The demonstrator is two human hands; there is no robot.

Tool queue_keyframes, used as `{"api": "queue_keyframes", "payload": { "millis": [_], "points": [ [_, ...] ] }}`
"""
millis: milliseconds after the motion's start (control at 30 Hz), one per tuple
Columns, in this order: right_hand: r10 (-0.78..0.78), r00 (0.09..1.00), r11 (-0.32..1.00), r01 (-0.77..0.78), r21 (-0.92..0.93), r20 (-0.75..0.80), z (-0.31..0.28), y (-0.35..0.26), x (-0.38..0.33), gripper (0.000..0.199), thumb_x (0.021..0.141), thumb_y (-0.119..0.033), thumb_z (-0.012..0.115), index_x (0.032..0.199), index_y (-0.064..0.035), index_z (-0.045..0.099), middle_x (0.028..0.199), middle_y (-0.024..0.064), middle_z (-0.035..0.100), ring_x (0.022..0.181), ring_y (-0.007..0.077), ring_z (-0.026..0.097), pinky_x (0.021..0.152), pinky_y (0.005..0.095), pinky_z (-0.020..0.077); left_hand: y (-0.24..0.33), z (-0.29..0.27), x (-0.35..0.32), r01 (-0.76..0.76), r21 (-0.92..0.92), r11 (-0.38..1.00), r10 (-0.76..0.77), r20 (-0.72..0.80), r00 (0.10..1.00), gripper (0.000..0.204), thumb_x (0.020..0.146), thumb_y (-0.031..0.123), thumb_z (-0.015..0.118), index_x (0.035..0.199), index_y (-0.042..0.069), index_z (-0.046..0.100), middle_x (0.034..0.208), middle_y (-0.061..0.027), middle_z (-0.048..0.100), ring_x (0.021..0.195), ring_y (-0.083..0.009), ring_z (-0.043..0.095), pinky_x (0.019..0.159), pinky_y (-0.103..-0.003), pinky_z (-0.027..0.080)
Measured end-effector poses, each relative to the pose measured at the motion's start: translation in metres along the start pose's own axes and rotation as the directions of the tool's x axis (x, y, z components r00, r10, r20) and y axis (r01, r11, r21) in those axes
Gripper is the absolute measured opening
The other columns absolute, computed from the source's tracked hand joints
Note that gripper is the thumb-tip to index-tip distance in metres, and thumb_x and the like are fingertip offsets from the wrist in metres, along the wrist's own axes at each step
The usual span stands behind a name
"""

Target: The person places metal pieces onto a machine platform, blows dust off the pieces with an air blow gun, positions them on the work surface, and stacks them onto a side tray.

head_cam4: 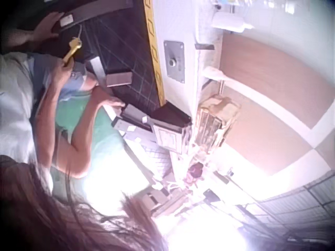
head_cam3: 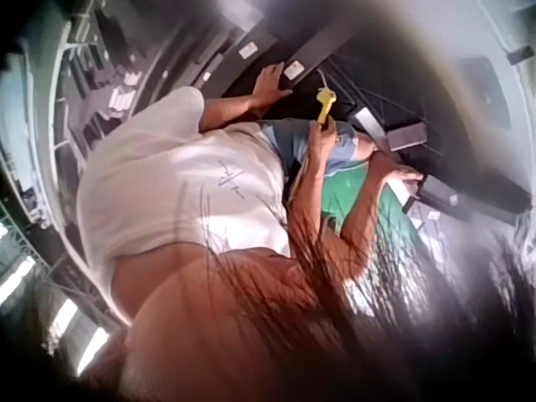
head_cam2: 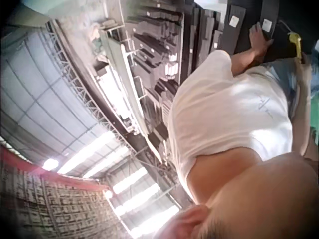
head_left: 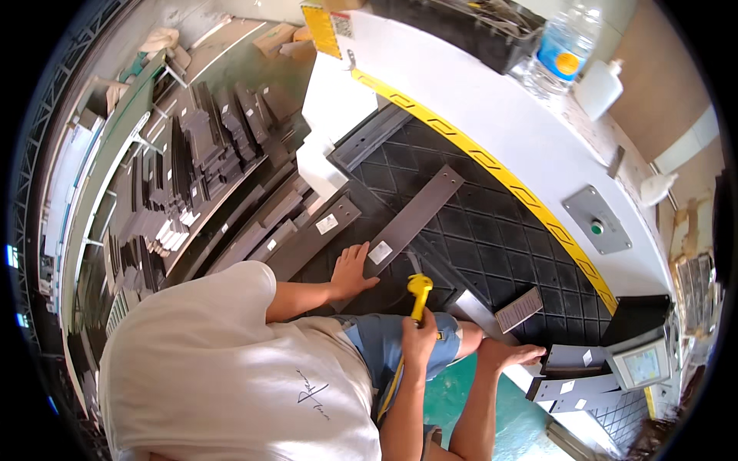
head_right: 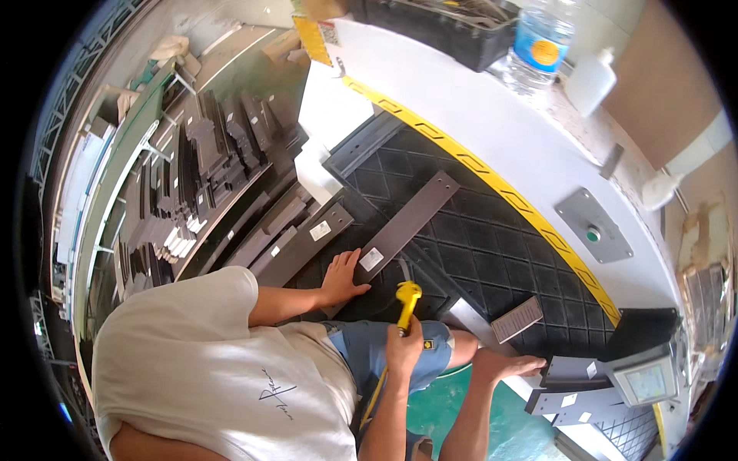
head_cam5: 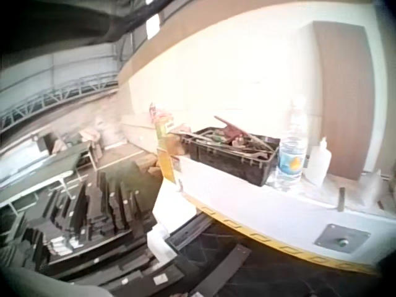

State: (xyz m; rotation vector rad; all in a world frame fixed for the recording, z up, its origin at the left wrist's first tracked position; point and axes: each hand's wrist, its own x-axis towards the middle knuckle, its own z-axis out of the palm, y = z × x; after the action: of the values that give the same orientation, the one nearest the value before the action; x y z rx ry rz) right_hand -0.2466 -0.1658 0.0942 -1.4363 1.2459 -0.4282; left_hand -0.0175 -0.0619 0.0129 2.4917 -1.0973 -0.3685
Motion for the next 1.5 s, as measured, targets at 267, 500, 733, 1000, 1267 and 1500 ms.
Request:
{"api": "queue_keyframes", "payload": {
  "millis": [267,500,733,1000,1267,1500],
  "points": [
    [-0.118,0.865,-0.002,-0.492,0.871,0.488,0.006,-0.029,0.011,0.027,0.096,-0.028,0.067,0.11,-0.0049,0.07,0.153,0.0248,0.056,0.153,0.0442,0.042,0.128,0.0602,0.035,0.0,-0.006,-0.013,-0.068,-0.043,0.997,0.069,0.024,0.997,0.108,0.072,0.036,0.092,0.161,0.002,0.04,0.147,-0.0178,0.051,0.136,-0.0393,0.048,0.112,-0.052,0.043],
    [0.269,0.916,0.368,-0.385,0.847,0.299,-0.002,-0.029,0.093,0.034,0.114,-0.042,0.05,0.126,-0.0118,0.06,0.101,0.0097,0.068,0.084,0.024,0.066,0.065,0.036,0.0555,-0.005,-0.006,-0.022,-0.119,-0.038,0.992,0.12,0.039,0.992,0.106,0.073,0.035,0.092,0.16,0.003,0.041,0.147,-0.0171,0.053,0.136,-0.0387,0.049,0.112,-0.052,0.043],
    [0.161,0.982,0.917,-0.186,0.354,0.098,-0.029,-0.096,0.171,0.046,0.114,-0.037,0.054,0.155,-0.0162,0.056,0.086,0.001,0.065,0.069,0.01,0.061,0.057,0.0253,0.0477,-0.002,-0.007,-0.018,-0.119,-0.04,0.992,0.122,0.066,0.99,0.105,0.075,0.035,0.092,0.16,0.003,0.041,0.147,-0.017,0.053,0.136,-0.039,0.05,0.112,-0.052,0.043],
    [0.378,0.731,0.923,-0.254,-0.288,0.568,-0.07,-0.108,0.101,0.048,0.111,-0.029,0.057,0.158,-0.015,0.056,0.084,0.0037,0.067,0.062,0.0157,0.069,0.052,0.0286,0.0532,-0.006,-0.001,-0.01,-0.139,-0.043,0.989,0.14,0.043,0.989,0.104,0.075,0.034,0.092,0.16,0.001,0.042,0.145,-0.0159,0.052,0.136,-0.0377,0.05,0.112,-0.051,0.043],
    [0.236,0.874,0.946,-0.106,-0.307,0.425,-0.073,-0.089,0.069,0.049,0.112,-0.027,0.056,0.16,-0.0126,0.054,0.084,0.0038,0.069,0.062,0.0119,0.065,0.049,0.0243,0.0423,0.012,0.009,0.008,-0.194,-0.069,0.979,0.194,-0.009,0.981,0.103,0.075,0.031,0.092,0.16,0.003,0.043,0.146,-0.015,0.055,0.136,-0.0374,0.051,0.112,-0.05,0.044],
    [0.15,0.89,0.988,-0.121,-0.093,0.431,-0.067,-0.094,0.057,0.054,0.113,-0.029,0.059,0.163,-0.0119,0.051,0.099,0.0071,0.072,0.073,0.0112,0.067,0.054,0.0251,0.0467,0.021,0.016,0.038,-0.238,-0.206,0.949,0.23,-0.063,0.971,0.105,0.076,0.032,0.094,0.162,0.005,0.041,0.151,-0.0187,0.057,0.137,-0.0399,0.054,0.117,-0.052,0.042]
  ]
}}
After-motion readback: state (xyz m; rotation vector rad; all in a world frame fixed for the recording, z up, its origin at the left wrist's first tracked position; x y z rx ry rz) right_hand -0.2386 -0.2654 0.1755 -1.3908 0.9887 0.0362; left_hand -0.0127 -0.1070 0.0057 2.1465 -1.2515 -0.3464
